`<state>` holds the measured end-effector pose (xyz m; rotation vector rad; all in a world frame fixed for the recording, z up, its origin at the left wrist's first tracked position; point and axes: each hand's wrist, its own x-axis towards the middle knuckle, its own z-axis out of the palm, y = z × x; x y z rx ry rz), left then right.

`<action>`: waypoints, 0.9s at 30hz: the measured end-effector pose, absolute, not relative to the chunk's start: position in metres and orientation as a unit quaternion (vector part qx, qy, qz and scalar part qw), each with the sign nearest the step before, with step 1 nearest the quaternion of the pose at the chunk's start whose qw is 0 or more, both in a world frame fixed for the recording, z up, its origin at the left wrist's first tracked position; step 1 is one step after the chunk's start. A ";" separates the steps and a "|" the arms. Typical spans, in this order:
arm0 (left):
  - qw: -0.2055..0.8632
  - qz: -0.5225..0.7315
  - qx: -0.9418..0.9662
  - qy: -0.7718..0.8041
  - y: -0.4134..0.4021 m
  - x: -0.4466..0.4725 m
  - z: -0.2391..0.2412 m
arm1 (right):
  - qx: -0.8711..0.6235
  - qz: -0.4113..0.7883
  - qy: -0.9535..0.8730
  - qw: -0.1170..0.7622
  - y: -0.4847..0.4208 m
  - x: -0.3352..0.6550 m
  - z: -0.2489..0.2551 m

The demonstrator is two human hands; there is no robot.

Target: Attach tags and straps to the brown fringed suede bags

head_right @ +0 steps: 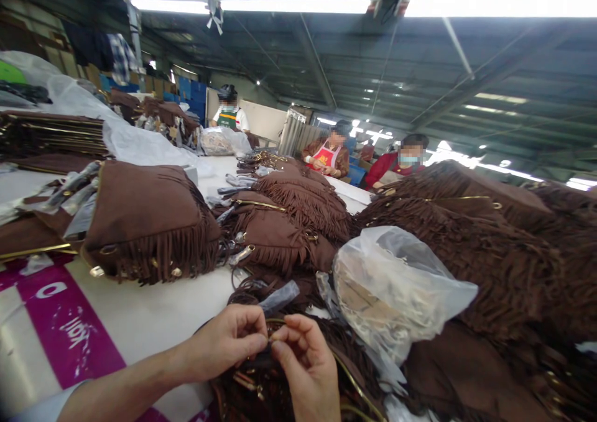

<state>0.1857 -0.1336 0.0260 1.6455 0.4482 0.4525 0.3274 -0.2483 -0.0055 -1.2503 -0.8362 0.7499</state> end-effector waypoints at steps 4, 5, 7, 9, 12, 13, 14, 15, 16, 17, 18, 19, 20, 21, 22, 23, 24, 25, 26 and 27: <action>0.637 0.195 0.719 0.200 -0.134 0.186 0.026 | -0.565 0.323 -0.364 0.666 -0.247 0.326 -0.005; 0.635 0.194 0.720 0.200 -0.134 0.186 0.026 | -0.569 0.319 -0.359 0.668 -0.247 0.325 -0.004; 0.630 0.192 0.725 0.202 -0.134 0.186 0.026 | -0.575 0.312 -0.349 0.671 -0.246 0.324 -0.003; 0.624 0.190 0.731 0.202 -0.134 0.186 0.026 | -0.578 0.311 -0.345 0.671 -0.246 0.324 -0.003; 0.617 0.190 0.737 0.199 -0.133 0.186 0.026 | -0.572 0.324 -0.359 0.663 -0.246 0.326 -0.005; 0.614 0.190 0.740 0.198 -0.133 0.186 0.026 | -0.569 0.330 -0.365 0.660 -0.246 0.326 -0.006; 0.610 0.191 0.743 0.198 -0.133 0.186 0.026 | -0.566 0.332 -0.369 0.658 -0.246 0.327 -0.007; 0.604 0.192 0.747 0.198 -0.133 0.186 0.025 | -0.566 0.333 -0.373 0.656 -0.246 0.327 -0.008; 0.599 0.194 0.751 0.199 -0.133 0.186 0.025 | -0.567 0.331 -0.375 0.655 -0.246 0.327 -0.009; 0.592 0.198 0.755 0.200 -0.133 0.186 0.024 | -0.569 0.326 -0.376 0.655 -0.246 0.327 -0.010; 0.585 0.202 0.759 0.201 -0.134 0.186 0.024 | -0.571 0.319 -0.379 0.655 -0.247 0.326 -0.010; 0.579 0.207 0.762 0.204 -0.134 0.187 0.023 | -0.575 0.309 -0.383 0.654 -0.247 0.326 -0.011; 0.573 0.210 0.765 0.207 -0.135 0.187 0.023 | -0.579 0.297 -0.389 0.653 -0.248 0.325 -0.012; 0.568 0.212 0.767 0.209 -0.136 0.187 0.022 | -0.583 0.282 -0.397 0.651 -0.248 0.325 -0.012; 0.566 0.212 0.768 0.212 -0.136 0.187 0.022 | -0.588 0.267 -0.406 0.646 -0.248 0.324 -0.013; 0.566 0.211 0.767 0.215 -0.137 0.187 0.022 | -0.594 0.251 -0.417 0.640 -0.248 0.324 -0.014; 0.567 0.209 0.766 0.217 -0.137 0.187 0.022 | -0.600 0.236 -0.428 0.633 -0.248 0.323 -0.014; 0.567 0.208 0.766 0.220 -0.137 0.188 0.022 | -0.606 0.221 -0.440 0.624 -0.247 0.322 -0.014; 0.566 0.208 0.766 0.223 -0.137 0.188 0.021 | -0.613 0.206 -0.451 0.616 -0.246 0.321 -0.014; 0.564 0.207 0.767 0.225 -0.136 0.188 0.021 | -0.619 0.191 -0.460 0.607 -0.245 0.319 -0.012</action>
